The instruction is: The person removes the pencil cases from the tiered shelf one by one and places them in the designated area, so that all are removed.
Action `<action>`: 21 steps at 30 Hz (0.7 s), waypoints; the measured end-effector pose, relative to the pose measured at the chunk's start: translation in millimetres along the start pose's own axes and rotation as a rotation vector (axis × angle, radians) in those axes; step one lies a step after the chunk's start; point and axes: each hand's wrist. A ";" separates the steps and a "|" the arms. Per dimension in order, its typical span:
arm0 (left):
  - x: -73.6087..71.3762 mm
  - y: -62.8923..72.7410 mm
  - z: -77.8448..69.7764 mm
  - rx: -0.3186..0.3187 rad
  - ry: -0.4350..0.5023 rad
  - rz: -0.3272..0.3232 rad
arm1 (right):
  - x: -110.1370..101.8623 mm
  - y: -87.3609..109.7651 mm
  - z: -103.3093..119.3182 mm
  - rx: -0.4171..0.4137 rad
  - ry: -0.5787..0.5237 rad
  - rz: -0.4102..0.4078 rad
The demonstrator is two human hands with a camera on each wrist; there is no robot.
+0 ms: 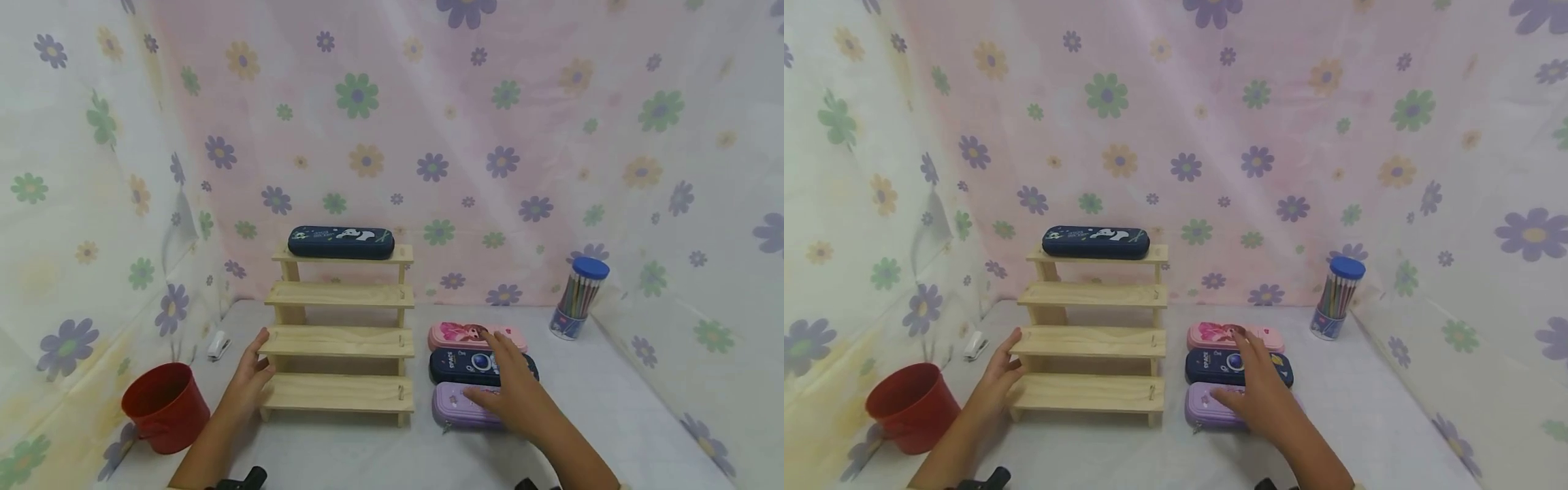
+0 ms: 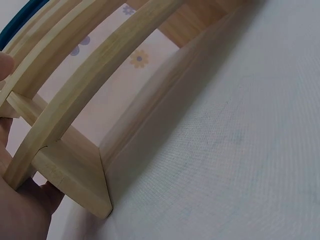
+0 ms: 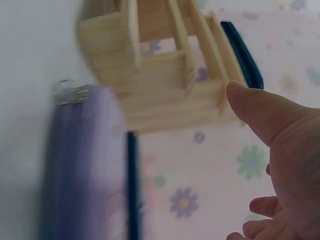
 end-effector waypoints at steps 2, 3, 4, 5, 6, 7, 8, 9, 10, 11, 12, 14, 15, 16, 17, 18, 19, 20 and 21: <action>0.2 -0.7 0.5 0.004 0.000 0.001 | -11.6 -14.1 16.4 -0.074 0.022 -0.017; 0.4 -0.9 1.1 0.014 0.005 0.004 | -16.8 -22.0 24.2 -0.113 0.037 -0.031; 0.6 -1.3 1.9 0.029 0.006 0.005 | -21.4 -29.9 31.8 -0.146 0.053 -0.041; 0.7 -1.5 2.6 0.040 0.003 0.006 | -25.7 -38.2 39.2 -0.177 0.070 -0.044; 0.5 -1.7 3.3 0.054 0.006 0.010 | -29.5 -46.4 46.7 -0.202 0.090 -0.040; 0.0 -1.6 3.7 0.060 -0.006 0.006 | -32.5 -54.4 53.8 -0.226 0.116 -0.032; -0.8 -1.4 3.9 0.068 -0.011 0.004 | -34.9 -62.0 60.9 -0.245 0.145 -0.022; -1.8 -1.1 3.8 0.069 -0.018 0.001 | -37.0 -69.1 68.3 -0.257 0.169 -0.008; -2.3 -0.7 4.0 0.069 -0.023 -0.004 | -39.2 -76.5 74.6 -0.275 0.197 0.008; -2.9 -0.2 4.0 0.067 -0.022 -0.007 | -41.4 -83.9 80.9 -0.291 0.217 0.021; -3.6 0.3 3.6 0.052 -0.026 -0.010 | -43.3 -91.1 87.2 -0.306 0.230 0.031; -4.8 0.7 2.7 0.040 -0.035 -0.015 | -47.4 -105.3 98.4 -0.329 0.256 0.029; -5.2 0.6 2.4 0.041 -0.034 -0.012 | -49.7 -112.3 103.3 -0.341 0.263 0.025; -5.3 0.5 2.3 0.042 -0.039 -0.012 | -52.8 -118.9 108.0 -0.359 0.268 0.020; -5.3 0.1 2.4 0.045 -0.039 -0.009 | -56.2 -124.9 112.7 -0.368 0.270 0.016; -5.0 -0.3 2.3 0.047 -0.040 -0.003 | -59.5 -130.5 117.3 -0.376 0.276 0.013; -4.6 -0.6 2.6 0.056 -0.039 -0.001 | -63.2 -135.6 121.7 -0.382 0.283 0.013; -4.2 -0.8 2.6 0.050 -0.043 0.001 | -66.8 -140.5 126.3 -0.386 0.292 0.016; -3.8 -1.0 2.6 0.050 -0.047 0.002 | -70.3 -145.1 131.4 -0.389 0.297 0.021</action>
Point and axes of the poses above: each hand's wrist, its own y-axis away from the middle knuckle, its own x-axis out of the palm, z = x × y, and after that the axes turned 15 degrees about z, right-handed
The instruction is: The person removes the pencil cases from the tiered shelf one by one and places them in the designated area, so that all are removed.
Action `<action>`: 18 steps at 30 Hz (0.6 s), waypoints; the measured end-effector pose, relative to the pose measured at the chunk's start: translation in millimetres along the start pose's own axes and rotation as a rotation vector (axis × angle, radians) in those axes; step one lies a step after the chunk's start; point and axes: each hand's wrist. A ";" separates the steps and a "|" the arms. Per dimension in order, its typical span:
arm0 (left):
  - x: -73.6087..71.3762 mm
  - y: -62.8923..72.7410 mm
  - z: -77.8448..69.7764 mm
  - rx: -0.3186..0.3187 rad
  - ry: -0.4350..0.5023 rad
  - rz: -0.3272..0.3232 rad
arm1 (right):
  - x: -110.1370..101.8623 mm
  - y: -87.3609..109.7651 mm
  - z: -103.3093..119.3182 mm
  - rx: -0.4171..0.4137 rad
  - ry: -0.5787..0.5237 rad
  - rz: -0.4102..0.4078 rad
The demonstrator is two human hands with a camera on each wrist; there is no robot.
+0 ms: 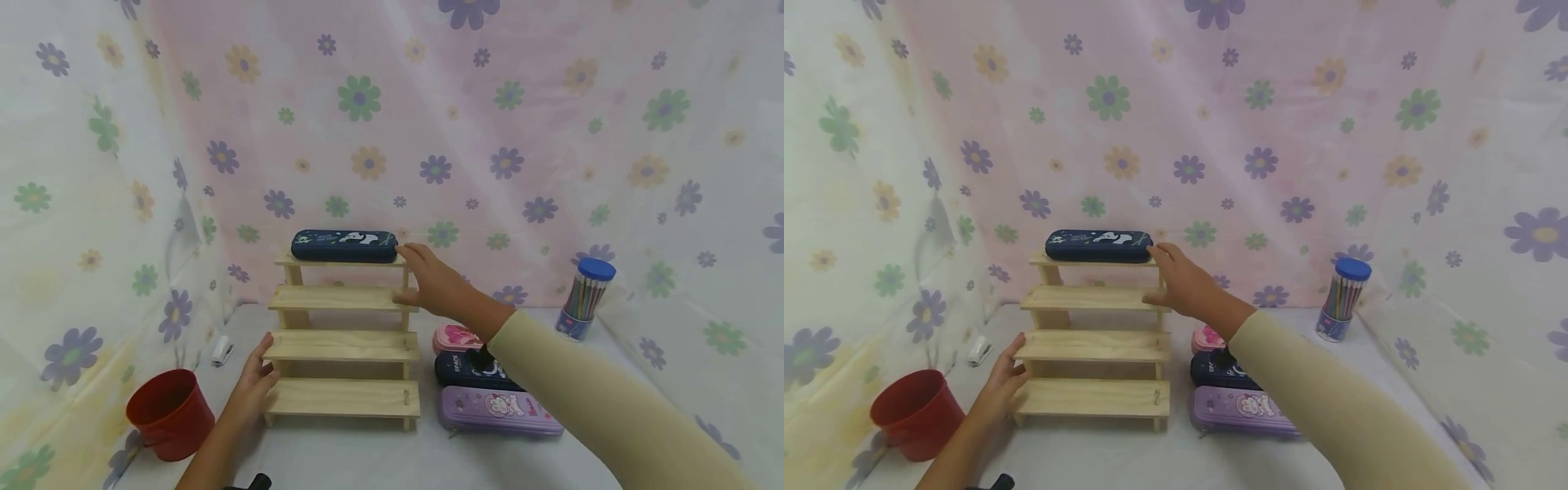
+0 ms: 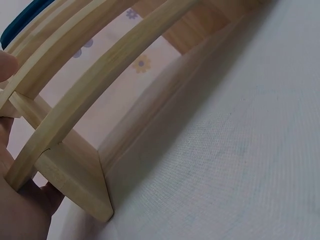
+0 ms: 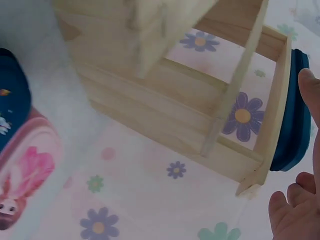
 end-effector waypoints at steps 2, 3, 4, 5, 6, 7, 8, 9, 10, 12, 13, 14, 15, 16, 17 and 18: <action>0.2 -0.4 0.1 0.003 0.011 0.003 | -8.3 -11.3 4.9 0.014 -0.001 0.018; 0.1 -0.4 -0.1 0.002 0.012 0.001 | -11.8 -17.2 7.7 0.021 -0.007 0.028; 0.3 -0.6 -0.4 -0.005 0.011 -0.002 | -14.8 -22.8 10.0 0.031 -0.016 0.037; 0.6 -0.6 -0.8 -0.006 0.012 -0.002 | -17.3 -28.8 12.1 0.041 -0.032 0.044; 0.9 -0.5 -1.2 -0.005 0.018 -0.001 | -19.3 -34.7 14.3 0.050 -0.058 0.050; 1.1 -0.6 -1.1 -0.004 0.025 0.000 | -20.6 -40.3 15.8 0.062 -0.080 0.056; 1.5 -0.6 -1.3 -0.004 0.030 0.003 | -21.3 -45.9 16.6 0.068 -0.097 0.057; 2.1 -0.4 -1.7 -0.010 0.033 0.005 | -21.6 -51.2 16.7 0.073 -0.119 0.054; 2.5 -0.1 -1.8 -0.018 0.037 0.008 | -21.6 -56.4 16.6 0.077 -0.137 0.049; 3.2 -0.1 -1.7 -0.030 0.040 0.013 | -20.6 -65.5 15.2 0.076 -0.181 0.030; 3.3 -0.2 -1.5 -0.031 0.037 0.011 | -19.8 -69.5 13.9 0.076 -0.203 0.017; 3.4 -0.2 -1.7 -0.037 0.035 0.009 | -18.7 -73.1 12.6 0.075 -0.229 0.004; 3.1 -0.1 -1.7 -0.044 0.030 0.006 | -17.2 -76.3 11.3 0.080 -0.261 0.000; 2.7 0.1 -1.8 -0.052 0.019 0.005 | -15.6 -79.2 10.2 0.083 -0.287 -0.006; 2.3 0.6 -1.6 -0.048 0.014 0.001 | -13.6 -81.8 9.3 0.089 -0.312 -0.010; 1.8 1.2 -1.3 -0.037 0.015 0.000 | -11.3 -84.1 8.6 0.094 -0.329 -0.010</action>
Point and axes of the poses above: each hand's wrist, its own y-axis away from the middle knuckle, its own x-axis out of the palm, z = x × y, and after that the axes turned 15 degrees about z, right-handed
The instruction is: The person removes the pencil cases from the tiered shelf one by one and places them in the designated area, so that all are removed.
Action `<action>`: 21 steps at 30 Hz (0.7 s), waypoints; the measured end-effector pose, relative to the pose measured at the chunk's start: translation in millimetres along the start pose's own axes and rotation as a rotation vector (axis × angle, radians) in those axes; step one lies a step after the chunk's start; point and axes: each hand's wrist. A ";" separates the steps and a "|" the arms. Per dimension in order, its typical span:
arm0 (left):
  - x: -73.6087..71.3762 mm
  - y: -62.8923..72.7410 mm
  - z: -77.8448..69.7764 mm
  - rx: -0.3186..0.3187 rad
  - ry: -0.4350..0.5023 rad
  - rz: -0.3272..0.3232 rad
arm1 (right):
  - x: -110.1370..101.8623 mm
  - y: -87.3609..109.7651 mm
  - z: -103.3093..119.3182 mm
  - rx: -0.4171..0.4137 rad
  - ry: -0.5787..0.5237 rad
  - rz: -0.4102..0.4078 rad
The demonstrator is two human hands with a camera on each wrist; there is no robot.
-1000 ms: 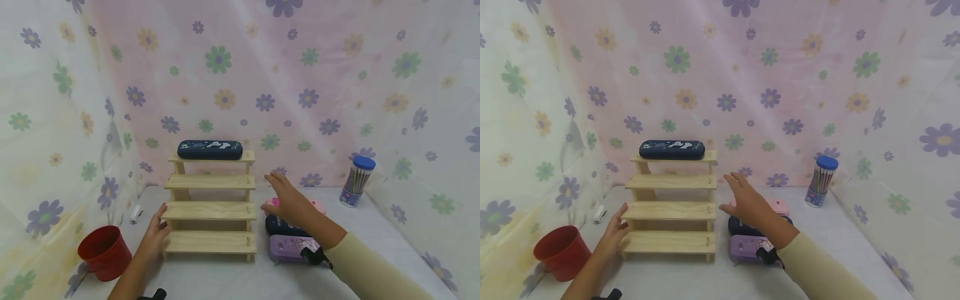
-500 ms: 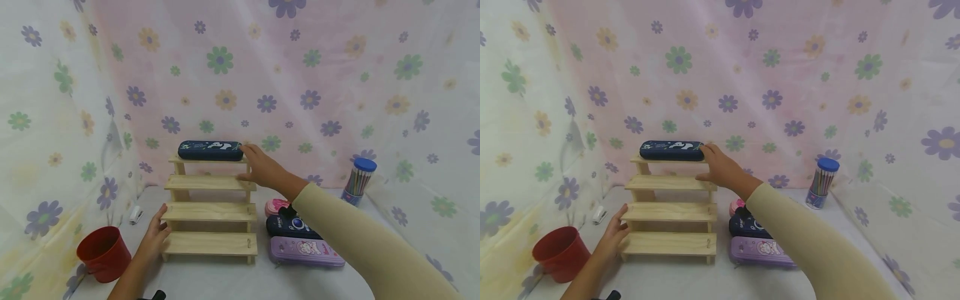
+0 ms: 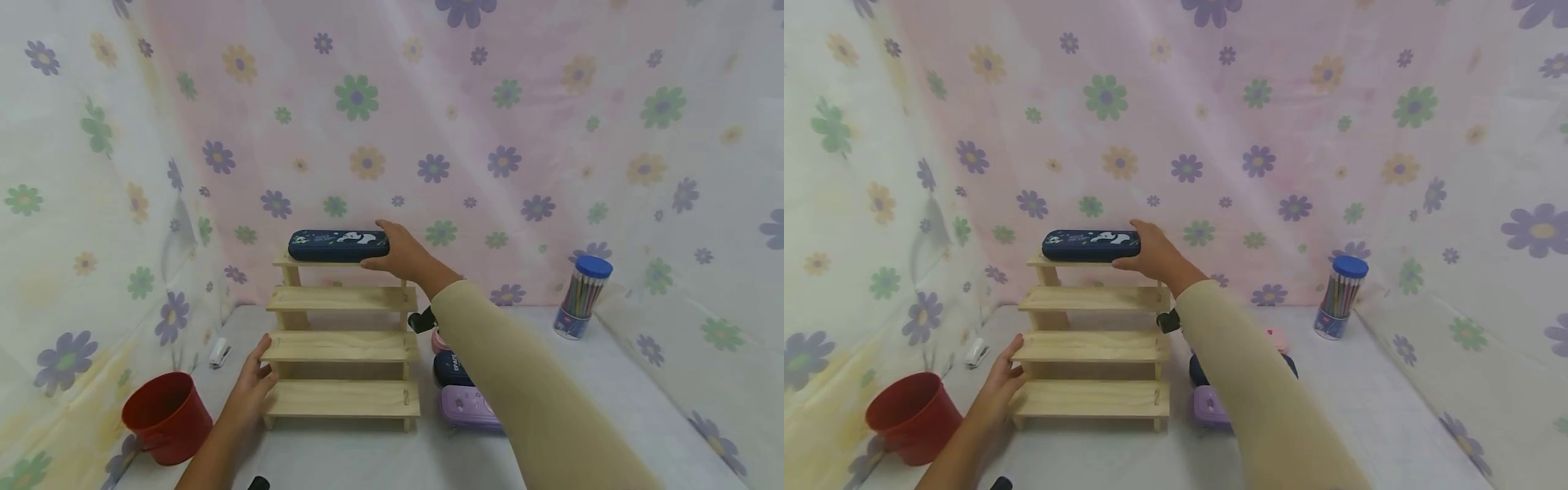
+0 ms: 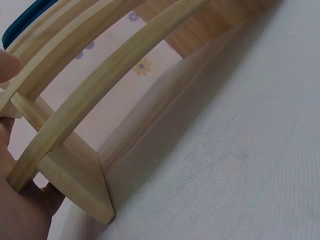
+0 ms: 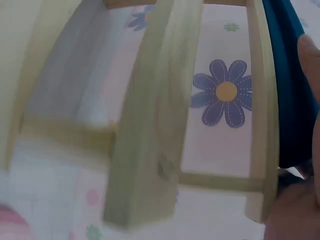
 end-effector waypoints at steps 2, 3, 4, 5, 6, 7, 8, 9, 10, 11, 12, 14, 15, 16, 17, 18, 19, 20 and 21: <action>-0.6 0.9 -0.1 0.011 -0.004 -0.002 | 4.0 -2.2 -1.1 0.016 -0.003 0.007; -0.6 1.4 0.6 0.029 0.004 0.004 | 5.8 -2.5 -1.6 0.022 0.003 0.006; -0.1 1.0 0.8 0.032 0.019 0.006 | 7.1 -2.5 -2.3 0.027 0.017 -0.004; 0.7 1.1 0.7 0.044 0.030 0.009 | 8.4 -2.0 -3.5 0.033 0.031 -0.011; 1.7 0.3 0.9 0.049 0.043 0.014 | 9.2 -1.4 -4.8 0.038 0.049 -0.017; 2.2 0.6 0.8 0.045 0.053 0.017 | 10.2 -1.2 -5.5 0.043 0.066 -0.023; 2.8 1.1 0.7 0.037 0.067 0.019 | 11.0 -1.1 -6.6 0.048 0.078 -0.030; 3.5 0.9 1.1 0.041 0.084 0.019 | 11.4 -0.8 -7.5 0.055 0.086 -0.035; 4.4 0.9 0.5 0.025 0.089 0.014 | 11.6 -0.6 -8.1 0.060 0.093 -0.037; 4.8 1.4 0.7 0.030 0.088 0.015 | 11.9 -0.3 -8.4 0.061 0.097 -0.037; 5.0 1.2 1.1 0.029 0.096 0.016 | 12.0 0.2 -8.1 0.063 0.098 -0.039; 4.9 0.8 1.4 0.020 0.074 0.007 | 11.9 1.6 -7.3 0.068 0.095 -0.046; 4.7 0.2 1.6 0.019 0.063 0.006 | 11.8 2.2 -6.9 0.069 0.093 -0.050; 4.1 -0.3 1.7 0.011 0.055 0.005 | 11.6 2.8 -6.5 0.069 0.088 -0.055; 3.4 -0.8 2.1 0.007 0.043 0.004 | 11.6 3.3 -6.2 0.069 0.087 -0.058; 2.5 -1.2 2.2 -0.006 0.033 0.001 | 11.5 3.6 -5.9 0.069 0.086 -0.060; 1.6 -1.7 2.4 -0.019 0.022 -0.004 | 11.5 3.6 -5.6 0.068 0.086 -0.062; 0.7 -1.9 2.5 -0.026 0.025 -0.005 | 11.6 3.6 -5.2 0.067 0.088 -0.063; -0.1 -1.9 2.6 -0.033 0.029 -0.007 | 11.8 3.4 -4.8 0.064 0.088 -0.065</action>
Point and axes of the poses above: each hand's wrist, its own y-axis away from the middle knuckle, its own x-axis out of the palm, z = x × y, and after that the axes turned 15 degrees about z, right-handed
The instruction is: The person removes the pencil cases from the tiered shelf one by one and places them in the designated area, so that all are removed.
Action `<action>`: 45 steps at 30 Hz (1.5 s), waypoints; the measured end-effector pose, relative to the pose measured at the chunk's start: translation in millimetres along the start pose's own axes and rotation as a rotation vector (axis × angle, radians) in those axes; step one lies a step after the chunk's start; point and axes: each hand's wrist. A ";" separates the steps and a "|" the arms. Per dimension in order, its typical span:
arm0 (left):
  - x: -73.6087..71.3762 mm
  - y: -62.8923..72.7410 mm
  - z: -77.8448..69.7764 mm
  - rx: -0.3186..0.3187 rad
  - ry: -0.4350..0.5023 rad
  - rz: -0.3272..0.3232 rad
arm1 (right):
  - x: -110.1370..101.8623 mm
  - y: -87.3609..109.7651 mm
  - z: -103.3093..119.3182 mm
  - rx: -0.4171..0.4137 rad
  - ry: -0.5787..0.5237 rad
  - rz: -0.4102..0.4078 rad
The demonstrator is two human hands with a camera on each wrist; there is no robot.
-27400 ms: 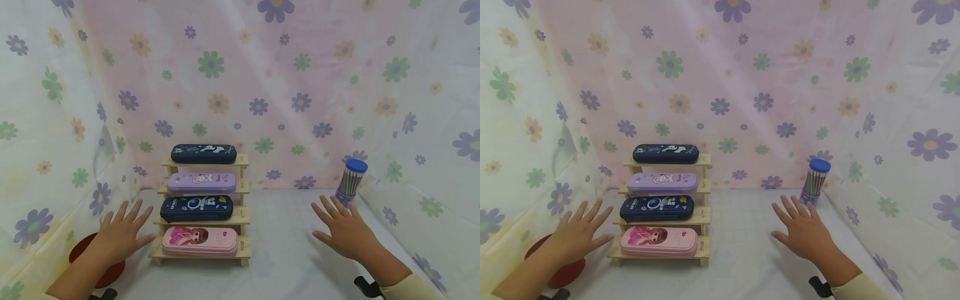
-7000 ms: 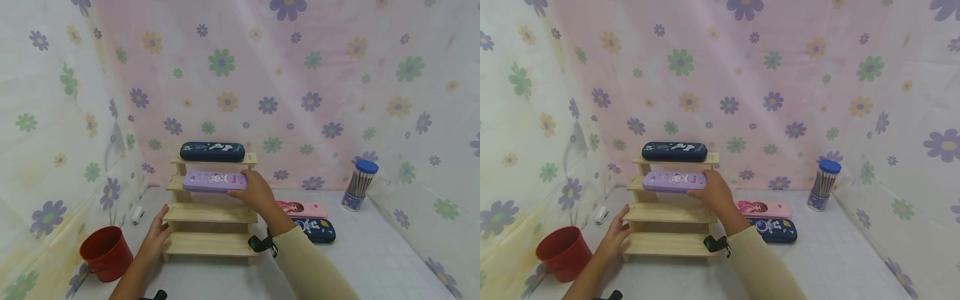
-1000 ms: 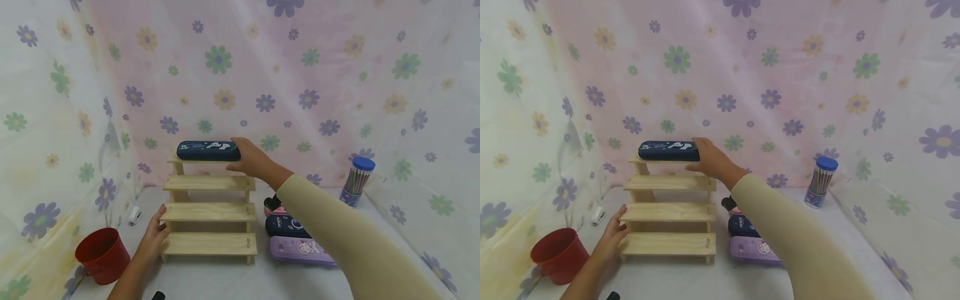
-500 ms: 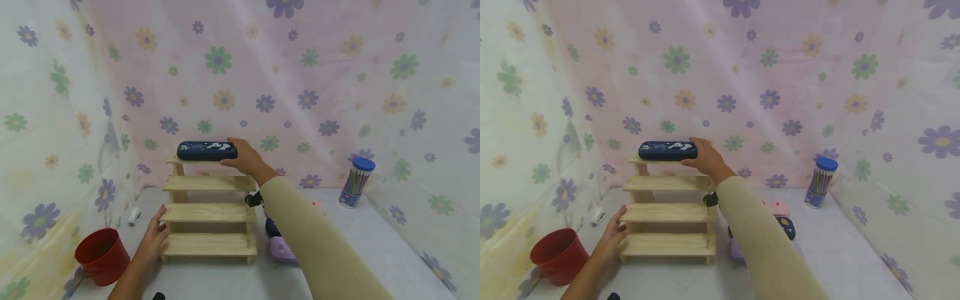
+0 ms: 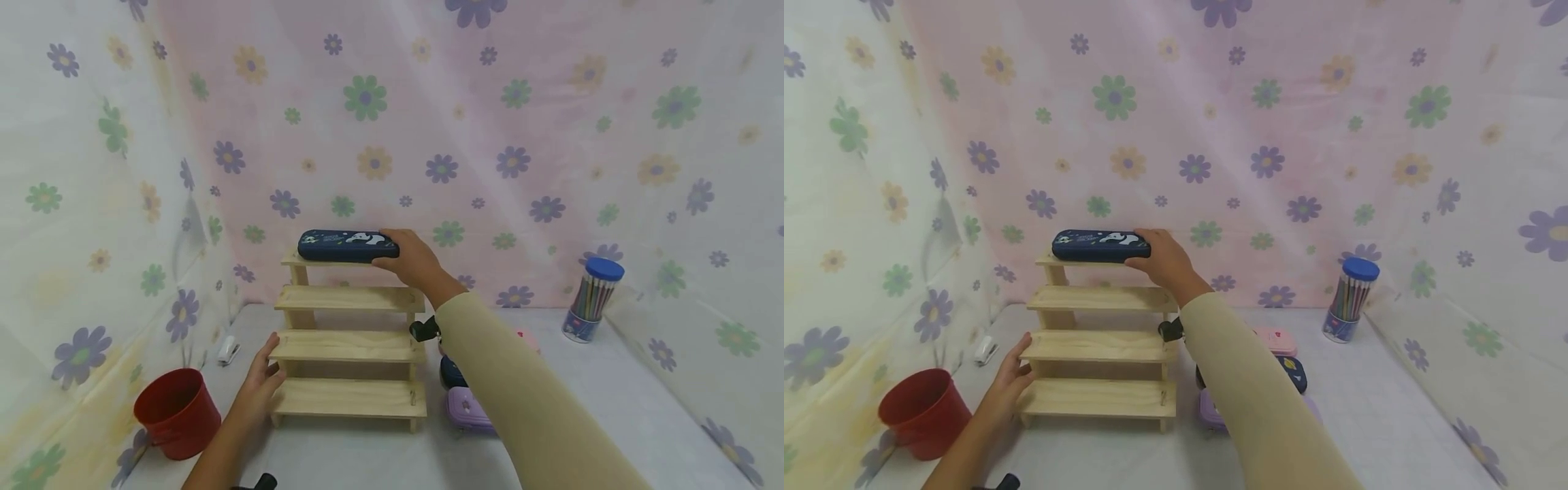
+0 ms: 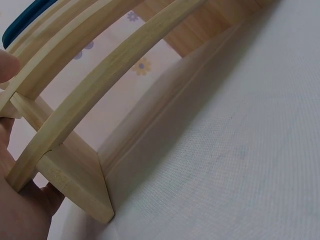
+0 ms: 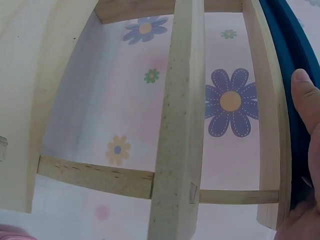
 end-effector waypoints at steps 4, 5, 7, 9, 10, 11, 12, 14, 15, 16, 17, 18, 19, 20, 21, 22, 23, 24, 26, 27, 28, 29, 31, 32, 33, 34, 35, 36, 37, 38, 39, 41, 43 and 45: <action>-0.5 -1.7 0.6 -0.013 0.006 0.000 | -0.4 1.0 -0.7 -0.010 -0.003 -0.016; -0.3 -1.6 0.5 -0.013 0.008 0.001 | -0.1 1.5 -1.1 -0.015 -0.005 -0.020; 0.1 -1.1 0.3 -0.012 0.014 0.005 | 0.6 3.2 -2.3 -0.026 -0.009 -0.024; 0.6 -0.6 -0.1 -0.012 0.015 0.003 | 1.3 5.9 -3.9 -0.033 -0.010 -0.028; 0.8 -0.4 -0.6 -0.013 0.015 0.000 | 1.5 7.5 -4.8 -0.034 -0.010 -0.030; 1.0 -0.2 -1.1 -0.021 0.016 -0.002 | 1.5 9.4 -5.5 -0.034 -0.011 -0.032; 1.0 -0.1 -1.3 -0.023 0.015 -0.004 | 1.5 11.8 -6.2 -0.032 -0.015 -0.035; 0.9 0.0 -1.6 -0.026 0.005 -0.008 | 1.2 17.0 -7.6 -0.027 -0.018 -0.041; 0.9 0.4 -1.7 -0.022 0.003 -0.008 | 1.1 20.2 -8.0 -0.027 -0.019 -0.043; 1.2 0.7 -1.9 -0.017 0.001 -0.006 | 0.9 24.1 -8.9 -0.030 -0.022 -0.049; 1.6 1.0 -2.0 -0.010 -0.001 -0.004 | 0.7 28.2 -9.6 -0.033 -0.022 -0.053; 2.0 1.4 -1.8 0.009 0.000 -0.003 | 0.7 32.7 -10.6 -0.036 -0.022 -0.057; 2.5 1.8 -1.8 0.018 -0.002 -0.001 | 1.0 37.4 -11.7 -0.039 -0.022 -0.062; 3.1 2.1 -1.5 0.034 0.000 0.000 | 1.5 42.2 -12.8 -0.041 -0.025 -0.071; 3.6 2.2 -1.2 0.040 -0.005 0.001 | 2.0 47.1 -14.1 -0.044 -0.028 -0.080; 3.9 2.2 -0.8 0.050 -0.009 0.002 | 2.6 52.0 -15.4 -0.046 -0.029 -0.090; 4.2 2.0 -0.5 0.059 -0.012 0.003 | 3.0 57.0 -16.5 -0.046 -0.029 -0.096; 4.4 1.9 -0.2 0.064 -0.017 0.002 | 3.6 62.0 -17.7 -0.043 -0.029 -0.103; 4.6 1.8 -0.4 0.070 -0.029 -0.002 | 4.4 71.2 -19.9 -0.044 -0.037 -0.117; 4.6 1.8 -0.7 0.069 -0.022 -0.003 | 4.6 75.8 -20.8 -0.047 -0.038 -0.121; 4.6 2.0 -1.2 0.073 -0.017 -0.005 | 4.9 80.1 -21.7 -0.048 -0.040 -0.126; 4.6 2.4 -2.1 0.062 -0.015 -0.008 | 5.2 84.6 -22.9 -0.053 -0.045 -0.130; 4.6 3.2 -3.6 0.045 -0.003 -0.011 | 6.2 93.1 -25.5 -0.059 -0.055 -0.143; 4.6 3.4 -3.9 0.042 0.007 -0.010 | 6.9 97.3 -26.8 -0.060 -0.061 -0.150; 4.7 3.7 -4.3 0.032 0.015 -0.006 | 7.5 101.6 -28.2 -0.060 -0.066 -0.155; 5.0 3.8 -4.7 0.024 0.010 -0.006 | 8.3 106.1 -30.0 -0.061 -0.070 -0.163; 5.3 3.8 -5.1 0.017 0.012 -0.004 | 9.1 110.9 -31.9 -0.059 -0.078 -0.167; 5.6 3.6 -5.2 0.018 0.016 -0.002 | 10.0 115.9 -33.5 -0.054 -0.085 -0.171; 5.9 3.4 -5.1 0.022 0.015 -0.001 | 11.3 120.9 -35.8 -0.051 -0.092 -0.173; 6.1 3.3 -5.3 0.024 0.014 -0.001 | 12.6 126.2 -38.3 -0.049 -0.097 -0.174; 6.1 3.3 -5.6 0.017 0.009 -0.002 | 14.1 131.4 -41.0 -0.048 -0.098 -0.176; 5.8 3.3 -5.6 0.017 -0.001 -0.005 | 17.8 142.2 -46.6 -0.039 -0.096 -0.179; 5.1 3.1 -5.4 0.023 -0.007 -0.005 | 21.9 152.6 -53.1 -0.031 -0.092 -0.182; 4.1 2.9 -5.5 0.016 -0.011 -0.001 | 26.3 163.0 -59.8 -0.016 -0.097 -0.177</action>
Point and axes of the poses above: each hand's wrist, its own y-axis away from the middle knuckle, its own x-axis out of the palm, z = x × y, and after that the axes turned 15 degrees about z, right-handed
